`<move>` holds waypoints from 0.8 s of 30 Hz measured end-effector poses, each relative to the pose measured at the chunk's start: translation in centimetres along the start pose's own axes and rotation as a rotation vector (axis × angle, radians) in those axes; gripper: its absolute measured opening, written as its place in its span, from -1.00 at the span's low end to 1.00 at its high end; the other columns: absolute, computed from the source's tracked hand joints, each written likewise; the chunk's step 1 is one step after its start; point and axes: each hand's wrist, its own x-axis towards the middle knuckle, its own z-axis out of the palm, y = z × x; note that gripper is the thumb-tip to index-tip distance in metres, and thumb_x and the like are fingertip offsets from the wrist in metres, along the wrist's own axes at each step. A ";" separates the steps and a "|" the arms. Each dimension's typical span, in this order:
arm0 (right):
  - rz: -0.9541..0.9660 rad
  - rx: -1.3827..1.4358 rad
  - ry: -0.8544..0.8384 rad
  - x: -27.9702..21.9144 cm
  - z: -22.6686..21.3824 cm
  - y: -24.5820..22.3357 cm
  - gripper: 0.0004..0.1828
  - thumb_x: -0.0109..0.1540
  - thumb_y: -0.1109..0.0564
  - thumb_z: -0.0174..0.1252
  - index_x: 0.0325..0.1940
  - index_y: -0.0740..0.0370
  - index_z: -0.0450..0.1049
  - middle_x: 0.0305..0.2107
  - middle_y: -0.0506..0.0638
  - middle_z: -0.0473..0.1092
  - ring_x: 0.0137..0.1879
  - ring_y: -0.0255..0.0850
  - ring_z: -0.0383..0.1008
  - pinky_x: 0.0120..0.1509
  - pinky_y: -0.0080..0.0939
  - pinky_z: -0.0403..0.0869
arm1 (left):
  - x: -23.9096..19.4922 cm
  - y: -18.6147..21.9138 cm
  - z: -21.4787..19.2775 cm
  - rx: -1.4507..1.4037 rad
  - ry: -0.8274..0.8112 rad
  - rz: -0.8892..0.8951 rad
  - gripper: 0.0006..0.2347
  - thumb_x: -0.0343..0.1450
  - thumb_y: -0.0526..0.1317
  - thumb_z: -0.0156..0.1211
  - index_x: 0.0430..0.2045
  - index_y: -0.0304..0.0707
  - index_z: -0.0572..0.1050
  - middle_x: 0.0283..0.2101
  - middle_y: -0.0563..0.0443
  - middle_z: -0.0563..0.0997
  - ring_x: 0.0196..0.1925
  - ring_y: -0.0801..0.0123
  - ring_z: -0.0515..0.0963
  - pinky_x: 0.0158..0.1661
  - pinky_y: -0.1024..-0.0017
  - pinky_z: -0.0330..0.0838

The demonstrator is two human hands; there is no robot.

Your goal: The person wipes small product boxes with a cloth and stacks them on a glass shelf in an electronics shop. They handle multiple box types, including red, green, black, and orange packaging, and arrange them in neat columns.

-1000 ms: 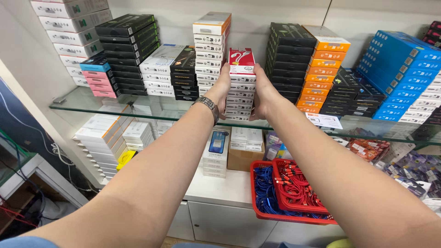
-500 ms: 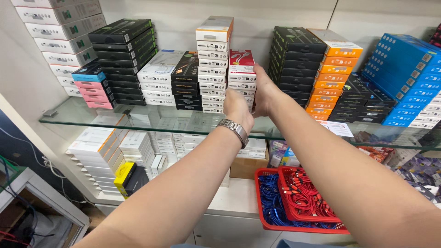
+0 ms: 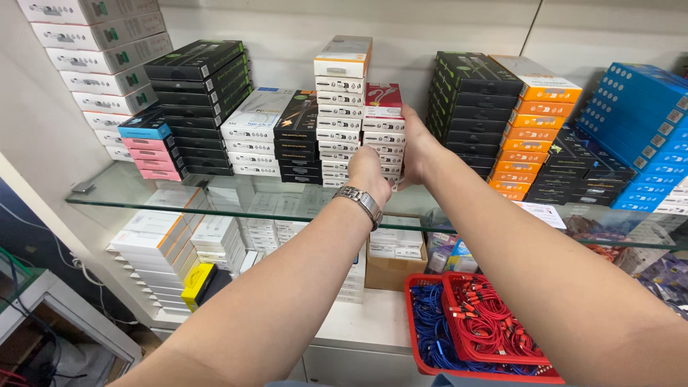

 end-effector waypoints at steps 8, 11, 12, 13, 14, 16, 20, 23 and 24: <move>-0.830 -0.547 0.731 0.9 0.6 0.9 -0.38 0.36 -0.25 -0.09 0.34 0.17 0.40 0.23 0.14 0.38 0.36 0.05 0.28 0.42 0.00 0.26 | -4.5 4.4 -5.0 0.822 0.320 0.853 -0.65 0.50 -0.05 -0.02 -0.24 -0.45 0.58 -0.14 -0.29 0.72 -0.05 -0.02 0.67 0.06 0.15 0.46; -0.946 -0.353 0.494 0.8 1.9 -1.2 -0.48 0.37 -0.12 -0.08 0.24 0.22 0.51 0.03 0.08 0.54 0.15 -0.09 0.51 0.28 -0.08 0.42 | -3.6 9.0 -3.4 0.664 0.316 1.243 -0.65 0.49 -0.07 -0.06 -0.10 -0.41 0.52 0.01 -0.32 0.61 0.08 -0.07 0.56 0.11 0.15 0.36; -0.922 -0.250 0.398 0.9 2.7 -2.1 -0.50 0.35 -0.10 -0.04 0.19 0.26 0.52 -0.04 0.05 0.55 0.09 -0.13 0.53 0.23 -0.09 0.43 | -3.2 10.8 -2.7 0.660 0.287 1.299 -0.62 0.51 -0.05 -0.08 -0.01 -0.39 0.52 0.08 -0.34 0.59 0.16 -0.08 0.54 0.17 0.19 0.33; -0.894 -0.148 0.302 1.0 3.3 -2.9 -0.53 0.34 -0.08 -0.01 0.15 0.30 0.52 -0.10 0.02 0.57 0.02 -0.16 0.54 0.18 -0.10 0.45 | -2.8 12.1 -1.9 0.653 0.173 1.172 -0.58 0.52 0.00 -0.11 0.02 -0.40 0.50 0.10 -0.36 0.58 0.18 -0.07 0.53 0.18 0.20 0.33; -0.818 -0.079 0.201 1.0 3.7 -3.5 -0.54 0.36 -0.08 -0.04 0.11 0.33 0.50 -0.16 0.03 0.55 -0.04 -0.14 0.54 0.12 -0.05 0.47 | -2.4 13.3 -1.1 0.642 0.060 1.043 -0.54 0.52 0.04 -0.15 0.05 -0.41 0.48 0.13 -0.37 0.56 0.20 -0.05 0.52 0.19 0.22 0.32; -0.660 0.053 0.006 1.0 4.4 -4.3 -0.54 0.38 -0.07 -0.11 0.02 0.38 0.47 -0.28 0.06 0.51 -0.15 -0.11 0.52 -0.01 0.03 0.52 | -1.8 14.7 0.0 0.696 -0.025 0.872 -0.49 0.53 0.10 -0.18 0.04 -0.43 0.50 0.13 -0.39 0.56 0.22 -0.05 0.52 0.20 0.22 0.32; -0.671 -0.028 -0.006 0.6 4.7 -4.7 -0.51 0.38 -0.10 -0.10 0.09 0.33 0.52 -0.26 0.04 0.49 -0.17 -0.17 0.43 -0.03 -0.06 0.46 | -1.6 15.2 1.2 0.887 0.059 0.833 -0.51 0.46 0.10 -0.07 -0.14 -0.43 0.60 -0.01 -0.38 0.64 0.10 -0.08 0.62 0.14 0.18 0.41; -0.656 -0.039 0.002 0.1 4.5 -5.2 -0.52 0.37 -0.11 -0.12 0.14 0.27 0.47 -0.20 0.08 0.47 -0.11 -0.14 0.46 -0.03 -0.05 0.48 | -2.3 15.0 2.3 1.004 0.140 0.934 -0.56 0.43 0.07 0.01 -0.22 -0.40 0.64 -0.08 -0.39 0.67 0.04 -0.12 0.65 0.13 0.14 0.44; -0.656 -0.028 0.012 -0.2 4.1 -5.4 -0.51 0.37 -0.11 -0.12 0.12 0.31 0.45 -0.15 0.10 0.49 -0.08 -0.13 0.50 0.00 -0.05 0.50 | -2.6 14.7 2.9 1.046 0.170 0.971 -0.57 0.43 0.06 0.03 -0.23 -0.39 0.64 -0.09 -0.41 0.67 0.03 -0.14 0.65 0.15 0.12 0.44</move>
